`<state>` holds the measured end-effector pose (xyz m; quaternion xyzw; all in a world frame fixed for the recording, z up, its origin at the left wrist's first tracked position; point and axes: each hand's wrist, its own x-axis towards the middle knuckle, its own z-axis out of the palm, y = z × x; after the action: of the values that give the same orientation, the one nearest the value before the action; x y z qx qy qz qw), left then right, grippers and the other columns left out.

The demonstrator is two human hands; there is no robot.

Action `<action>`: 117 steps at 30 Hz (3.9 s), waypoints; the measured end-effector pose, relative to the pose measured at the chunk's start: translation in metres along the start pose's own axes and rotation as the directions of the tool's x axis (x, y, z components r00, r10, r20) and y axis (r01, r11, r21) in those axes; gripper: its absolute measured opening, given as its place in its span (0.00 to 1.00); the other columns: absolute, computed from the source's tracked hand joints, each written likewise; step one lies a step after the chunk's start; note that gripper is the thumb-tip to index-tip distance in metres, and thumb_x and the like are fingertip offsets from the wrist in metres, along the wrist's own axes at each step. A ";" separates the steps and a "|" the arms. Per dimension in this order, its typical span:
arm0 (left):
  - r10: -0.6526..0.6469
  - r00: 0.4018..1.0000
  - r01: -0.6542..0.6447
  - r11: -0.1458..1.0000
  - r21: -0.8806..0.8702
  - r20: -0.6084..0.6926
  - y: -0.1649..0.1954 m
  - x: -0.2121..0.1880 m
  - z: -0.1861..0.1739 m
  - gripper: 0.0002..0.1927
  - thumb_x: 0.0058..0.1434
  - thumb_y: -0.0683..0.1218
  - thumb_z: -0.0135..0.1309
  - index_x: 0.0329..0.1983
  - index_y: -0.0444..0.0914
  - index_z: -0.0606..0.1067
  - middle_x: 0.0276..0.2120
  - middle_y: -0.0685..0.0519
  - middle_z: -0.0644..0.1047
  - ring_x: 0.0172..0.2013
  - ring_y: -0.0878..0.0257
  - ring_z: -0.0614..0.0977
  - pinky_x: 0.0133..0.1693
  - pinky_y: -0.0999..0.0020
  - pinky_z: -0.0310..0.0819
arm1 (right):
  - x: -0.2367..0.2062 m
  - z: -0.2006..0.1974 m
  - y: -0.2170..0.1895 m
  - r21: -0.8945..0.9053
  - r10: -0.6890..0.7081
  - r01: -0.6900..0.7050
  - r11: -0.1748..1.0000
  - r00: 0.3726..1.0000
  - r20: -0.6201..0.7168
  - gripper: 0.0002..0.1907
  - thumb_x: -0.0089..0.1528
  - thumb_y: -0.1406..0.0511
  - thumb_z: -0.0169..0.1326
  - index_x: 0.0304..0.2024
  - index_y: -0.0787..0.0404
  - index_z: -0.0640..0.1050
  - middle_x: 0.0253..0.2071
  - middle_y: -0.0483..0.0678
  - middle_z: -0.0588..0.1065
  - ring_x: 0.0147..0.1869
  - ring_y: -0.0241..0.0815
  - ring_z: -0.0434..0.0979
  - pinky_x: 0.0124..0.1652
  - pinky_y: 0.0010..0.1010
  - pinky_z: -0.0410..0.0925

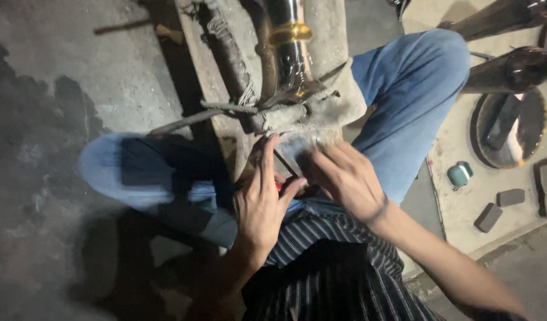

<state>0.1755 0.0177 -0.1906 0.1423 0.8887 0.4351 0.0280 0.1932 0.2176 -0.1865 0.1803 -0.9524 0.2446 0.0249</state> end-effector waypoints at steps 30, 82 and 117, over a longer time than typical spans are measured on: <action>-0.056 0.998 0.058 0.997 -0.052 0.034 -0.001 0.001 0.000 0.46 0.55 0.50 0.68 0.74 0.39 0.60 0.48 0.43 0.77 0.40 0.52 0.84 0.43 0.60 0.79 | 0.007 -0.006 -0.006 -0.059 -0.005 0.005 0.998 1.000 -0.001 0.22 0.51 0.67 0.63 0.48 0.62 0.76 0.40 0.50 0.73 0.41 0.51 0.71 0.41 0.39 0.68; -0.005 0.999 0.004 1.000 -0.011 -0.054 -0.001 0.004 0.001 0.45 0.53 0.50 0.69 0.72 0.39 0.62 0.54 0.41 0.77 0.41 0.46 0.84 0.42 0.57 0.80 | 0.007 -0.005 0.000 -0.109 -0.019 0.017 0.994 1.000 -0.023 0.21 0.51 0.65 0.63 0.46 0.59 0.76 0.36 0.46 0.72 0.39 0.48 0.70 0.39 0.39 0.68; -0.081 0.997 0.082 0.995 -0.057 0.006 0.004 0.001 0.000 0.44 0.52 0.48 0.69 0.71 0.40 0.62 0.60 0.41 0.76 0.39 0.48 0.84 0.43 0.58 0.79 | 0.009 -0.006 -0.003 -0.036 -0.119 0.118 0.992 0.992 -0.038 0.22 0.49 0.64 0.63 0.44 0.63 0.75 0.36 0.51 0.71 0.40 0.53 0.71 0.40 0.42 0.68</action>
<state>0.1758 0.0202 -0.1874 0.1060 0.8807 0.4587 0.0516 0.1860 0.2151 -0.1790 0.2312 -0.9433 0.2303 0.0617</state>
